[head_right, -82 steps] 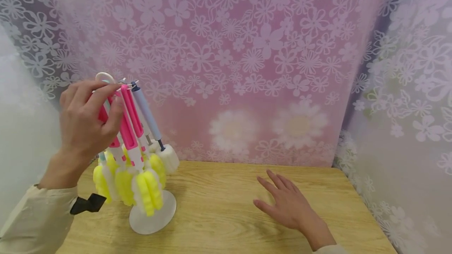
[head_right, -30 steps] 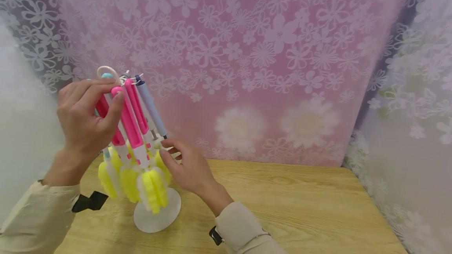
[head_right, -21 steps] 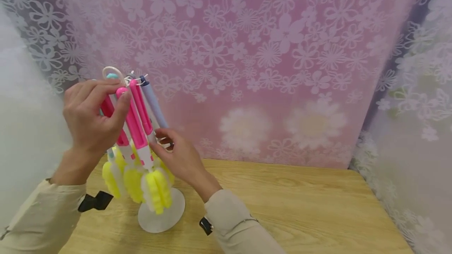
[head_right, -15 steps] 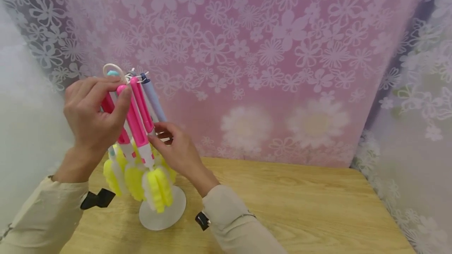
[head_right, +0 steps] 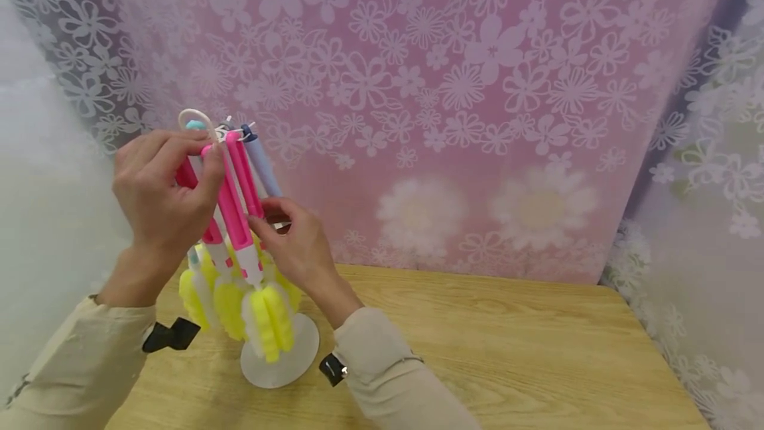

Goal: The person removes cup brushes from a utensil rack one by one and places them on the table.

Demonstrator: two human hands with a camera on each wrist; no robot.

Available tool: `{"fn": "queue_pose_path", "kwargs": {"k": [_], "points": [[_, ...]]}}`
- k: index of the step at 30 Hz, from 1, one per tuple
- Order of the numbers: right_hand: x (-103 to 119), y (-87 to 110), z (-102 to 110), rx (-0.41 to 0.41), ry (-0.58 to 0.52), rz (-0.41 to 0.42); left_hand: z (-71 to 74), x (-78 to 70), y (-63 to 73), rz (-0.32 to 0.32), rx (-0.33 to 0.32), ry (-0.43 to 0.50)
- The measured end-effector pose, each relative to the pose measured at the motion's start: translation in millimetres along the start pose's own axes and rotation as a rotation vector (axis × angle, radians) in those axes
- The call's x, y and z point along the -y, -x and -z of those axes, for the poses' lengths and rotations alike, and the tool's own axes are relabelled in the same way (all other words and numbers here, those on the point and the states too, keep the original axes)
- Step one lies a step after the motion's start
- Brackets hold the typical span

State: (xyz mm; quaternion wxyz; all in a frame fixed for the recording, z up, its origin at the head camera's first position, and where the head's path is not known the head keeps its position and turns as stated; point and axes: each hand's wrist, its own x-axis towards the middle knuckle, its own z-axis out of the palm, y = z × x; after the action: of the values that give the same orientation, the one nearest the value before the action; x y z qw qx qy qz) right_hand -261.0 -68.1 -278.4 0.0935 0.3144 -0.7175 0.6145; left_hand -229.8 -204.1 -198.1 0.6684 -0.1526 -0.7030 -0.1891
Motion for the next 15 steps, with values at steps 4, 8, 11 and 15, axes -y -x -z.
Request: {"fn": "queue_pose_path", "kwargs": {"k": [4,8,11,15], "points": [[1,0.4,5,-0.017,-0.052,0.017,-0.3,-1.5,-0.8,-0.001,-0.002,-0.013],[2,2.7,9,-0.023,-0.123,0.034,1.3,-1.8,-1.4,0.001,0.009,-0.027],[1,6.2,13,-0.010,-0.156,0.062,1.8,-2.6,-2.2,0.008,0.019,-0.027],[-2,12.6,20,0.010,-0.175,0.083,1.7,-4.1,-2.8,0.015,0.032,-0.030]]}}
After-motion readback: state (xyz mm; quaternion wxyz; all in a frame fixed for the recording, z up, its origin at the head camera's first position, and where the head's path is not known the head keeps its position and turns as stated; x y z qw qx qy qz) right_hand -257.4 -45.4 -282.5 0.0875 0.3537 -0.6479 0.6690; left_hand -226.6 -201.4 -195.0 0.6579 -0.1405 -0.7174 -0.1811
